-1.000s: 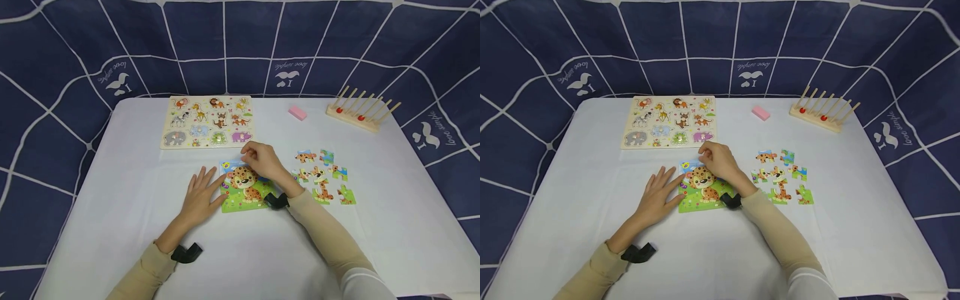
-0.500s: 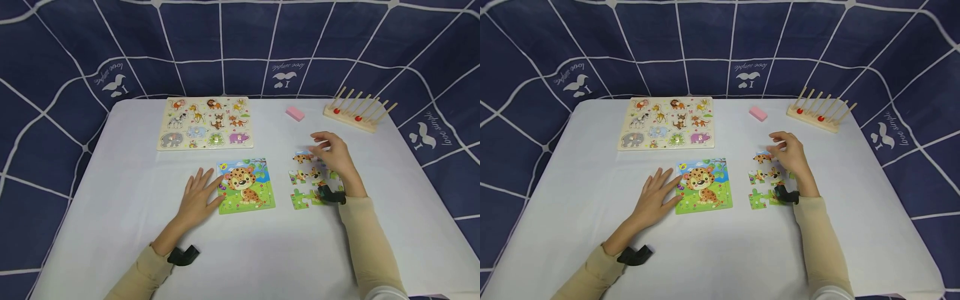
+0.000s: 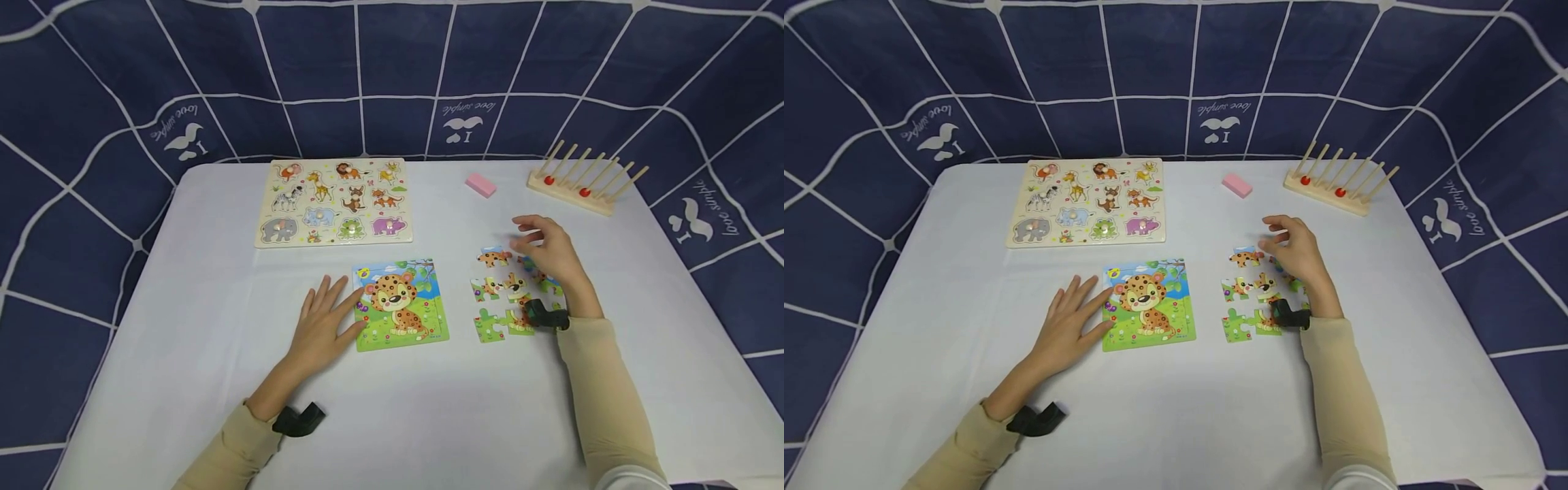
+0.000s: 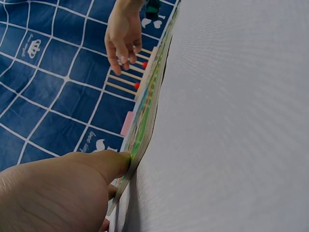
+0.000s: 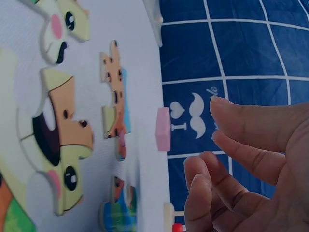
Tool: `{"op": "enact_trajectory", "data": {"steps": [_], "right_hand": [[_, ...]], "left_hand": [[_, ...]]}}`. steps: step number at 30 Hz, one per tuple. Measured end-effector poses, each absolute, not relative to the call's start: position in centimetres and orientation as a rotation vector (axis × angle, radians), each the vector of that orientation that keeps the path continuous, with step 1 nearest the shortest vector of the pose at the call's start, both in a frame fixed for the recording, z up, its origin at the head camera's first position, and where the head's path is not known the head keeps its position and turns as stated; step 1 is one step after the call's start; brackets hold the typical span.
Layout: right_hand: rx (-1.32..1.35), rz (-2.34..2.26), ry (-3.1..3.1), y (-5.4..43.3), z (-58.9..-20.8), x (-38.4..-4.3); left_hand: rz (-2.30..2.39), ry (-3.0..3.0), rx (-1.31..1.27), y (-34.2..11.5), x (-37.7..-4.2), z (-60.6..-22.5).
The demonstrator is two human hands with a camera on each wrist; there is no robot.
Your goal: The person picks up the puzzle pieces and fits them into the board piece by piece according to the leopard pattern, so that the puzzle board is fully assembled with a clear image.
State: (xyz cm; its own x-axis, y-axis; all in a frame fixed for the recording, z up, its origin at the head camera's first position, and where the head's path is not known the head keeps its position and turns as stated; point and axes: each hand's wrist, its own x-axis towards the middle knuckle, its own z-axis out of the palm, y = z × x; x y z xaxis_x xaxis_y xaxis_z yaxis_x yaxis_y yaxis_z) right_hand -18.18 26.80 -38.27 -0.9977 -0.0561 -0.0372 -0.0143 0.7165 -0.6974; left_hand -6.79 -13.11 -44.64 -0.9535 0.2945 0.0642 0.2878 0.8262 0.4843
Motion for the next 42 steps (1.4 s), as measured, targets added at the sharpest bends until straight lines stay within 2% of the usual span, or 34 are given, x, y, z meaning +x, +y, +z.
{"op": "enact_trajectory", "data": {"steps": [19, 42], "right_hand": [[-0.059, -1.078, 2.726, 26.8, -40.6, -18.8], [-0.154, -1.046, 2.730, 26.7, -41.5, -19.2]], "left_hand": [[0.794, 2.989, 0.474, -13.2, -6.7, -44.8], [0.801, 2.995, 0.482, -13.2, -6.8, -44.8]]}}
